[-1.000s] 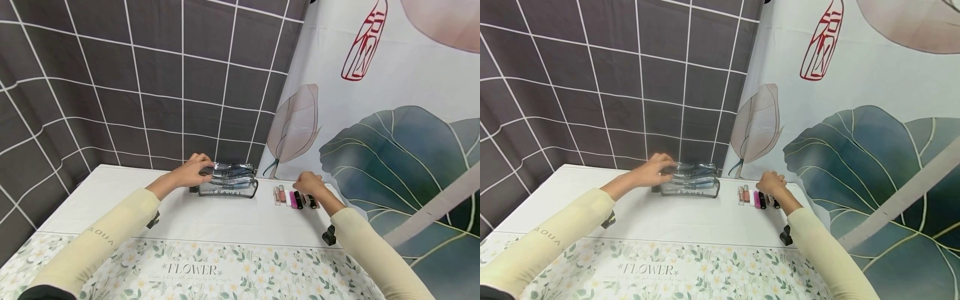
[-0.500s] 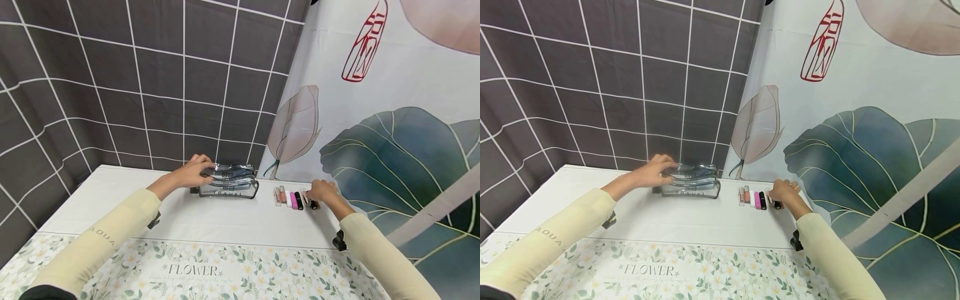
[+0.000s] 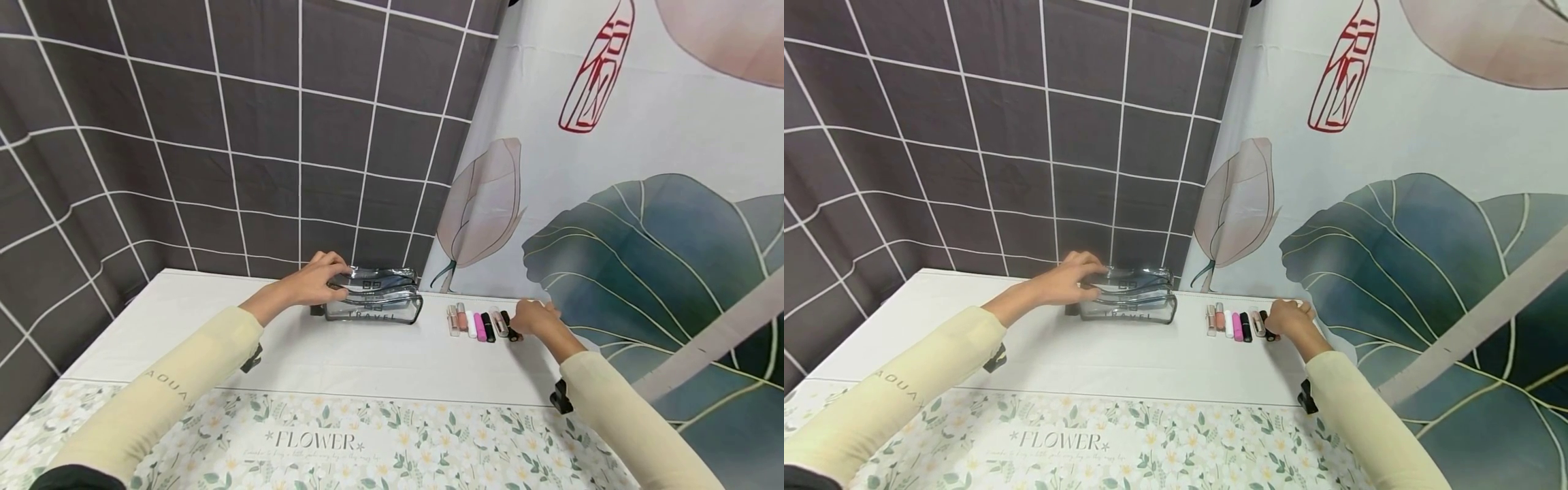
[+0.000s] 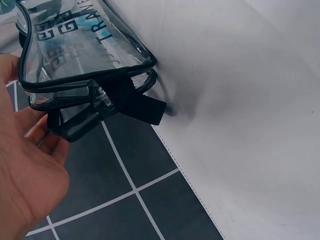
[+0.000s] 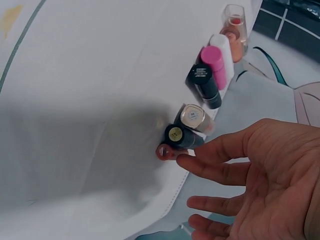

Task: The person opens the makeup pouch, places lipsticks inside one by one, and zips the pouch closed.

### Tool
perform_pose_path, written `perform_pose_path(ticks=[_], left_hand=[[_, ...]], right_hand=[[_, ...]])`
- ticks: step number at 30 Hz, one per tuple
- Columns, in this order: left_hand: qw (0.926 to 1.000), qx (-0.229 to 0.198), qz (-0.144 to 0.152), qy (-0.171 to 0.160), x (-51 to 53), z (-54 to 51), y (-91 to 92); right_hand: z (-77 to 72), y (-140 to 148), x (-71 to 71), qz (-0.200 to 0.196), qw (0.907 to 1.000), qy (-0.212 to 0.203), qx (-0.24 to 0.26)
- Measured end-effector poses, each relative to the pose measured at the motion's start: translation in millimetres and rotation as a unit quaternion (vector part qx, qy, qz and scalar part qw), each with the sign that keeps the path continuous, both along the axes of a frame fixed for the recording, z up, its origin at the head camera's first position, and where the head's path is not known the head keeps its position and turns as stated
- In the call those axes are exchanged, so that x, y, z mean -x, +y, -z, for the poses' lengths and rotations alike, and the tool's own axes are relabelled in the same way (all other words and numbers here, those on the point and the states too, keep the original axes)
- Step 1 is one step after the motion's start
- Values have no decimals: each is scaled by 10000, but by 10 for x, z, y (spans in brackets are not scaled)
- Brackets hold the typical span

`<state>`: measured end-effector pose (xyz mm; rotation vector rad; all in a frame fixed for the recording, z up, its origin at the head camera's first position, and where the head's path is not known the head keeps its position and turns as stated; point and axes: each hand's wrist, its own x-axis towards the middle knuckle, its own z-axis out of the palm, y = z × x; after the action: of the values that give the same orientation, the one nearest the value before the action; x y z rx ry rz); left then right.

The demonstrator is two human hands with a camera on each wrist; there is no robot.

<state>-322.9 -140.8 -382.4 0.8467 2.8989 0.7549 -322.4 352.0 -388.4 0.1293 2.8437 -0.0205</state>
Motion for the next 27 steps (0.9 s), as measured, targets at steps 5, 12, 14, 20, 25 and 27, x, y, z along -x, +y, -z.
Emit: perform_pose_path(ticks=[5, 12, 14, 20, 25, 27], left_hand=[[10000, 3, 42, -24, -5, -13, 2], [9999, -14, 97, -83, -3, -19, -3], [9999, -25, 121, -91, -1, -20, -8], [9998, -18, 213, -23, 31, -16, -17], [9997, -20, 244, -98, 54, -11, -21], [9996, -30, 230, -181, 52, -14, -21]], right_hand=[[8, 23, -43, -2, 10000, 37, 36], [50, 40, -46, 131, 9999, -64, -30], [63, 43, -40, 212, 9997, -117, -35], [86, 91, -12, 284, 9995, -107, -45], [105, 129, -3, 357, 9992, -196, -29], [110, 142, -6, 378, 9991, -212, 1]])
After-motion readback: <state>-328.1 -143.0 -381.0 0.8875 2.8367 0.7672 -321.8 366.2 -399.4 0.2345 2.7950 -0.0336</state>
